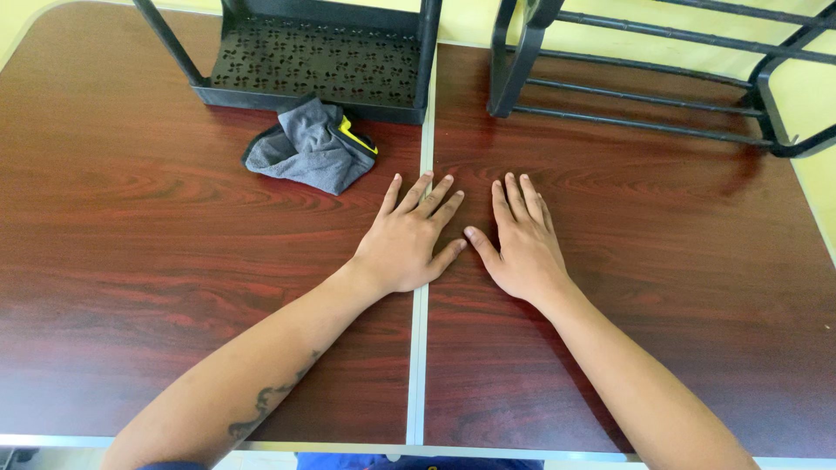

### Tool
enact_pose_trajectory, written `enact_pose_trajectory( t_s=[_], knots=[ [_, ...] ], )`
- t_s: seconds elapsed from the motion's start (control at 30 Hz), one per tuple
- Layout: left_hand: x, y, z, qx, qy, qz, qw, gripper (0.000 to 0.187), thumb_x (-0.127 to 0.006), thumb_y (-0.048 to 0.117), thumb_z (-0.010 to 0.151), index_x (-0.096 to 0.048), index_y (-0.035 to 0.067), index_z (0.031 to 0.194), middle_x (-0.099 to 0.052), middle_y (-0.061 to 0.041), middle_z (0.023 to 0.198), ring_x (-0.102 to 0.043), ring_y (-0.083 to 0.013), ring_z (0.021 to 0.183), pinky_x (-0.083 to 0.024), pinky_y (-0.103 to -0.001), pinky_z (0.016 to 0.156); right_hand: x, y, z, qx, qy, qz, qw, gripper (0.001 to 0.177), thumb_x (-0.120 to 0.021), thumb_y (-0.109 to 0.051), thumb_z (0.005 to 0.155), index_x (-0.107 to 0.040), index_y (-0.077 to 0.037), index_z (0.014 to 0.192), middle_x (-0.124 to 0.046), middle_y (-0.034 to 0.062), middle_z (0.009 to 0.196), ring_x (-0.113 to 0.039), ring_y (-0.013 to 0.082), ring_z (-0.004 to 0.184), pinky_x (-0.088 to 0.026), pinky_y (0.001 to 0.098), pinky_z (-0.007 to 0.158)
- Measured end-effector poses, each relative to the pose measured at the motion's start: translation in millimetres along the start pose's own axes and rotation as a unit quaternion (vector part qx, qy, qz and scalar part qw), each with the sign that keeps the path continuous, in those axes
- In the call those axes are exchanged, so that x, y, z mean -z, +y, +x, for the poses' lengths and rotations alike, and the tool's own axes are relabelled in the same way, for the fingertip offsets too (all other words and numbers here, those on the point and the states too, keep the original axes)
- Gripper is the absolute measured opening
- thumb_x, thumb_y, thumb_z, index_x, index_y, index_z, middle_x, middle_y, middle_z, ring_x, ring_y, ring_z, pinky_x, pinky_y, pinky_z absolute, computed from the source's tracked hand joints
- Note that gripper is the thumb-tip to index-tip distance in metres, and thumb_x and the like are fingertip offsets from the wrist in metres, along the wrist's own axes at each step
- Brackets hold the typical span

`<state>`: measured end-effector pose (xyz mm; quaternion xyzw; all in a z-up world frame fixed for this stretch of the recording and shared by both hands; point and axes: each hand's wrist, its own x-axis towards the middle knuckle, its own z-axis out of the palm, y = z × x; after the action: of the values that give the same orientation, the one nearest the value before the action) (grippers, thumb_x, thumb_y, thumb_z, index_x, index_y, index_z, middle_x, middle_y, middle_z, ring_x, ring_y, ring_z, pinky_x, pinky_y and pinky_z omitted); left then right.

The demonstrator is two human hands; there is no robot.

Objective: The person disassembles a black plastic two-tier stand on a wooden table. They remove the vertical support rods from the trays, separate the trays, and then wipe the metal frame with a cloth. The person folds the cloth and places it on the table.

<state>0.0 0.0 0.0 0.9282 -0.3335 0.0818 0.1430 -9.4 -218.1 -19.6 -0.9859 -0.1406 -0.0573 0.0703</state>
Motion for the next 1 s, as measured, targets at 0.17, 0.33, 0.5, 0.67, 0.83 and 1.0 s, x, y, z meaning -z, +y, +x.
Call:
enact_pose_trajectory(
  t_s=[0.17, 0.33, 0.5, 0.67, 0.83, 1.0],
  knots=[
    [-1.6, -1.3, -1.4, -0.007, 0.012, -0.008, 1.0, 0.071, -0.057, 0.047, 0.095, -0.045, 0.007, 0.151, -0.035, -0.018, 0.161, -0.026, -0.0376, 0.151, -0.013, -0.061, 0.121, 5.8, -3.1, -2.5, -0.001, 0.007, 0.03, 1.0, 0.08, -0.041, -0.054, 0.104, -0.032, 0.007, 0.154, -0.027, 0.0271, 0.163, -0.015, 0.0401, 0.155, -0.014, 0.0529, 0.123],
    [-2.9, -1.6, -1.3, -0.007, 0.016, -0.01, 1.0, 0.071, -0.056, 0.048, 0.094, -0.045, 0.007, 0.151, -0.035, -0.018, 0.161, -0.026, -0.0374, 0.151, -0.013, -0.061, 0.121, 6.6, -3.6, -2.9, -0.001, 0.007, 0.033, 0.999, 0.08, -0.042, -0.054, 0.104, -0.031, 0.007, 0.155, -0.026, 0.0273, 0.163, -0.016, 0.0398, 0.154, -0.014, 0.053, 0.123],
    [-3.1, -2.2, -1.2, -0.007, 0.018, -0.009, 1.0, 0.071, -0.056, 0.048, 0.095, -0.045, 0.006, 0.151, -0.036, -0.018, 0.161, -0.026, -0.0375, 0.151, -0.013, -0.061, 0.121, 5.6, -2.9, -2.3, 0.0, 0.007, 0.034, 0.999, 0.08, -0.041, -0.055, 0.104, -0.03, 0.006, 0.155, -0.026, 0.0271, 0.163, -0.017, 0.0395, 0.154, -0.014, 0.0529, 0.124],
    [-2.7, -2.1, -1.4, -0.005, 0.016, -0.012, 1.0, 0.071, -0.056, 0.048, 0.095, -0.045, 0.006, 0.151, -0.036, -0.018, 0.161, -0.026, -0.0375, 0.151, -0.013, -0.061, 0.122, 5.2, -2.4, -1.6, -0.004, 0.002, 0.035, 0.999, 0.081, -0.04, -0.055, 0.104, -0.03, 0.006, 0.155, -0.026, 0.0268, 0.163, -0.017, 0.0391, 0.154, -0.014, 0.0527, 0.124],
    [-2.2, -1.8, -1.1, -0.006, 0.015, -0.014, 1.0, 0.071, -0.056, 0.048, 0.095, -0.046, 0.006, 0.151, -0.036, -0.018, 0.161, -0.026, -0.0377, 0.151, -0.013, -0.061, 0.121, 5.0, -2.6, -2.3, -0.001, 0.01, 0.035, 0.999, 0.08, -0.042, -0.054, 0.104, -0.03, 0.006, 0.155, -0.026, 0.0271, 0.163, -0.018, 0.0394, 0.154, -0.015, 0.0525, 0.124],
    [-0.6, -1.0, -2.1, -0.007, 0.017, -0.017, 1.0, 0.071, -0.057, 0.048, 0.094, -0.045, 0.006, 0.15, -0.036, -0.018, 0.161, -0.026, -0.0378, 0.151, -0.014, -0.061, 0.121, 7.4, -4.1, -4.3, 0.002, 0.021, 0.042, 0.999, 0.079, -0.045, -0.052, 0.103, -0.031, 0.006, 0.155, -0.027, 0.0266, 0.163, -0.02, 0.039, 0.154, -0.015, 0.0517, 0.123]
  ],
)
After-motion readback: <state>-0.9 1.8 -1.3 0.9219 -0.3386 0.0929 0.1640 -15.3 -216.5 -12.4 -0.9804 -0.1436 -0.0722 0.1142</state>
